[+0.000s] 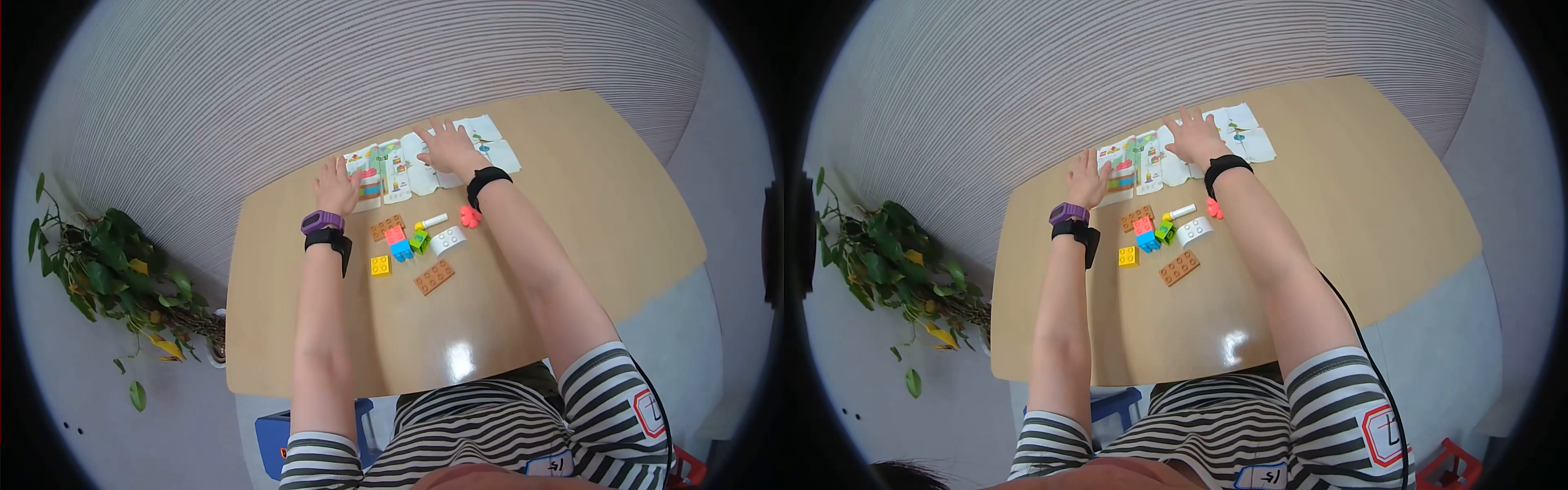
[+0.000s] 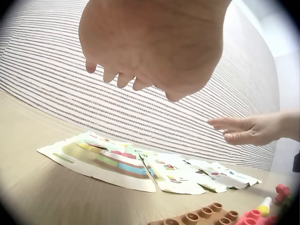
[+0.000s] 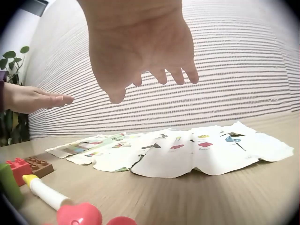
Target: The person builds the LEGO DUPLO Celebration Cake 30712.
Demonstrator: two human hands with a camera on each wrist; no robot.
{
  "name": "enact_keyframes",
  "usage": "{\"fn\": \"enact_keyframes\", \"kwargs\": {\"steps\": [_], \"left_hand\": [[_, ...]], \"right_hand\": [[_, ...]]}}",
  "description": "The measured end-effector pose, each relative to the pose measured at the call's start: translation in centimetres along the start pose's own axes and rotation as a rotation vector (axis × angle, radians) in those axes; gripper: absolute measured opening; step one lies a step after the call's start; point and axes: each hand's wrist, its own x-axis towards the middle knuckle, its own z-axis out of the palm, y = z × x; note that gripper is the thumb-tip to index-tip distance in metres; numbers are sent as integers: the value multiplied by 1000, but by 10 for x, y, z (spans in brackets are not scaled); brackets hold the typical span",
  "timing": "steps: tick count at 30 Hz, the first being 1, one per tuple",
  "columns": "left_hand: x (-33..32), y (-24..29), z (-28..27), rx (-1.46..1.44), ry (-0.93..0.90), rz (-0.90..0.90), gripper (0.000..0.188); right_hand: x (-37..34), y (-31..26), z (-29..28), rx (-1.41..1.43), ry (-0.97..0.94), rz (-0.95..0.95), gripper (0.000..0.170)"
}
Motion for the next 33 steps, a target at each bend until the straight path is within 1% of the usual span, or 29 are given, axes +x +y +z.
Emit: {"fn": "enact_keyframes", "kwargs": {"steps": [10,24,27,33], "left_hand": [[-1,-7,6,-47,-58,-60,63],[-4,-9,9,-24,-76,-63,63],[-4,-11,11,-30,-67,-58,63],[-5,-8,14,-49,-88,-72,66]], "right_hand": [[4,-1,14,5,-2,-21,64],[2,1,11,13,-15,-9,63],[2,0,13,-1,6,-9,64],[2,5,15,-18,-23,-1,64]]}}
